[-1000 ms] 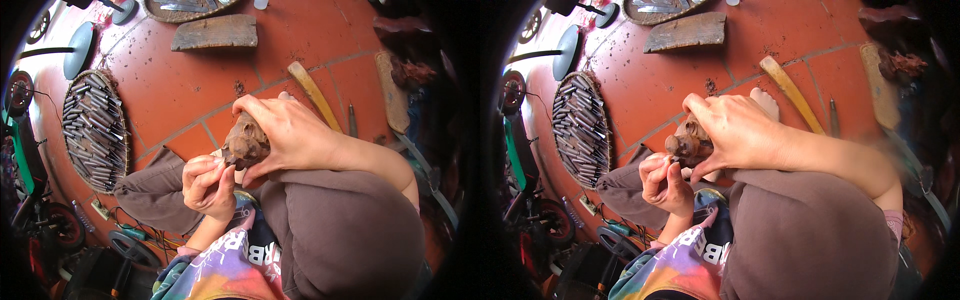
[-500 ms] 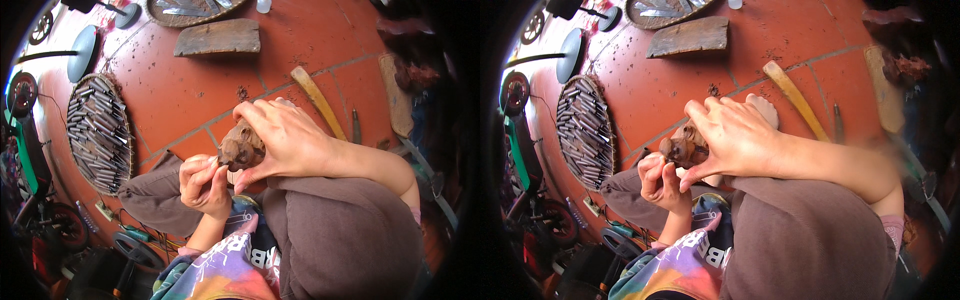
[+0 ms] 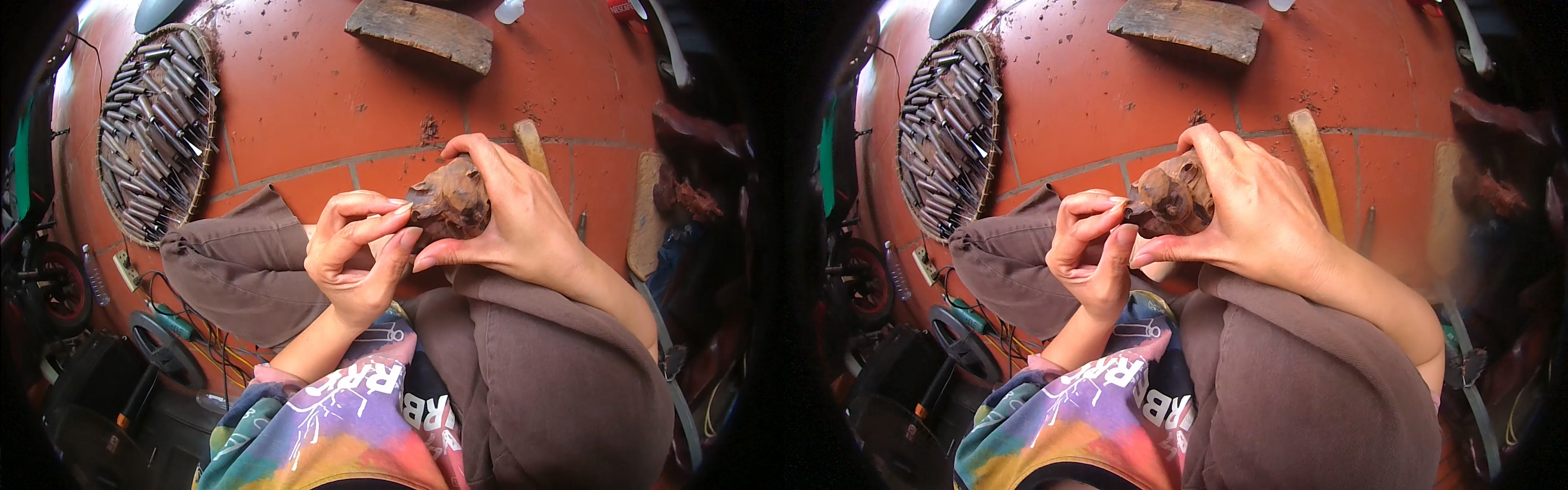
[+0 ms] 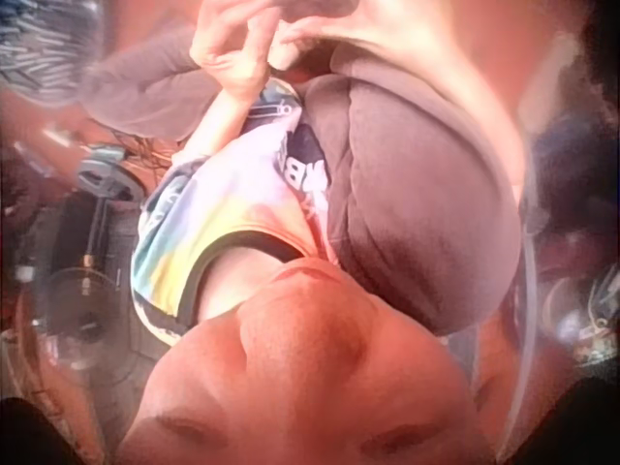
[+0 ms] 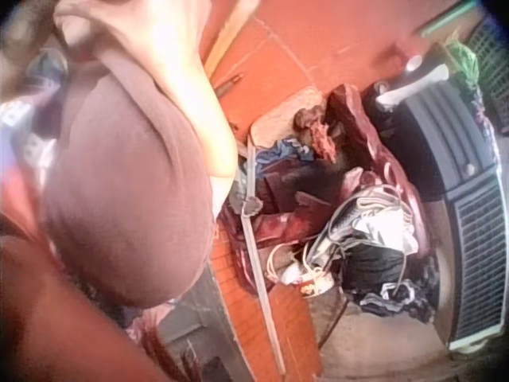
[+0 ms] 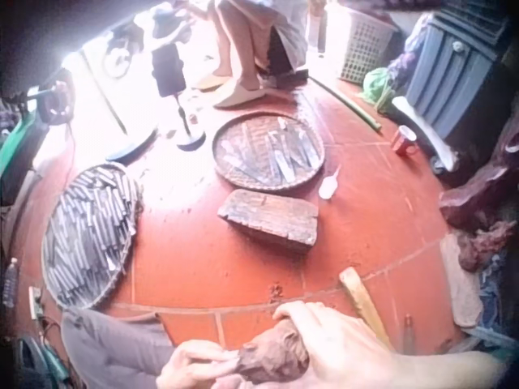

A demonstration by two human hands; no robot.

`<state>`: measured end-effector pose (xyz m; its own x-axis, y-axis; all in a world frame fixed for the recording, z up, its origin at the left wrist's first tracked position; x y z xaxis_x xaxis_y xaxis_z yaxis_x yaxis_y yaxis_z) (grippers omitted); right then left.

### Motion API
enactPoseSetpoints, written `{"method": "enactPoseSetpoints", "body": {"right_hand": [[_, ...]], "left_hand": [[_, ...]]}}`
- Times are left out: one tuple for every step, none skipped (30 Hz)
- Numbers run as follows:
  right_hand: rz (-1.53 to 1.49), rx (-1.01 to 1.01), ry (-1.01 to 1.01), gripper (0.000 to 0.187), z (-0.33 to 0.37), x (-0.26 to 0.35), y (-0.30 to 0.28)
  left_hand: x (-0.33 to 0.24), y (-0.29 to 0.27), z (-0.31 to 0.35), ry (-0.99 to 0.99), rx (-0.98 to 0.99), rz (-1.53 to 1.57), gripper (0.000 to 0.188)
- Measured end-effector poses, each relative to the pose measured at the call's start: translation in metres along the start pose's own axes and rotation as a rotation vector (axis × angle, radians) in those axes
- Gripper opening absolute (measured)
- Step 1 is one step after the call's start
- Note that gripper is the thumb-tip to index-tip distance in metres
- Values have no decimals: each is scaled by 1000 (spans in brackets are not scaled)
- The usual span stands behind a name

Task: The person carves a wooden figurine using a chisel and mallet while sitting on the floor. They occasionally pause to inspect the piece and remove wood shavings by hand.

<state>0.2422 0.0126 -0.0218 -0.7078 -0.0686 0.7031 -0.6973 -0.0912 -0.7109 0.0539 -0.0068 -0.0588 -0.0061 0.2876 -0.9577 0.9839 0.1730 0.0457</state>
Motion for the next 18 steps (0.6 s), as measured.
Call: {"method": "enactPoseSetpoints", "body": {"right_hand": [[2,5,4,93,0,0,0],[4,5,-5,93,-1,0,0],[6,4,-14,93,-1,0,0],[9,3,-22,92,-1,0,0],[20,7,-22,92,-1,1,-1],[31,12,-22,91,-1,1,-1],[42,16,-21,91,-1,1,-2],[27,20,-9,91,-2,1,-2],[12,24,2,91,-2,1,-2],[-2,28,14,91,-3,1,-2],[-3,32,17,91,-3,1,-2],[-4,36,20,90,-2,1,-2],[-5,41,23,90,-2,1,-2],[-10,44,28,90,-1,1,-3],[-15,47,33,89,-1,2,-3],[-20,50,37,88,0,2,-3],[-18,56,40,87,0,2,-3],[-15,63,43,86,0,3,-3]], "left_hand": [[-1,-1,-2,-9,10,13,23],[-2,-1,-3,-16,22,25,23],[0,-1,-1,-20,7,24,21],[0,-1,-1,-33,3,19,20],[1,-1,-2,-44,0,14,20],[2,-1,-2,-56,-2,9,19],[2,0,-3,-73,-9,14,19],[2,0,-3,-90,-16,18,19],[2,0,-3,-107,-22,22,19],[2,1,-4,-108,-18,23,20],[2,0,-4,-108,-15,23,20],[2,0,-4,-109,-12,23,21],[2,0,-5,-120,-10,29,21],[0,0,-4,-136,-9,31,22],[-1,0,-4,-151,-10,34,22],[-2,0,-3,-163,-8,38,22],[-3,0,-3,-169,-11,43,23],[-3,0,-3,-176,-14,48,23]]}}
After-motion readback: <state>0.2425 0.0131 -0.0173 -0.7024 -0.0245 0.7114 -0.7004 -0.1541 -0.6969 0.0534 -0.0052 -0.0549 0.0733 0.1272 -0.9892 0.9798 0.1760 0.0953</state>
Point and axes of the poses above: each hand's wrist, its own z-axis away from the middle knuckle, its own y-axis out of the palm, x = y × z, the point moved 3 cm from there along -z, towards the middle knuckle, and after that the axes turned 12 degrees about -x, right-handed, at the moved point
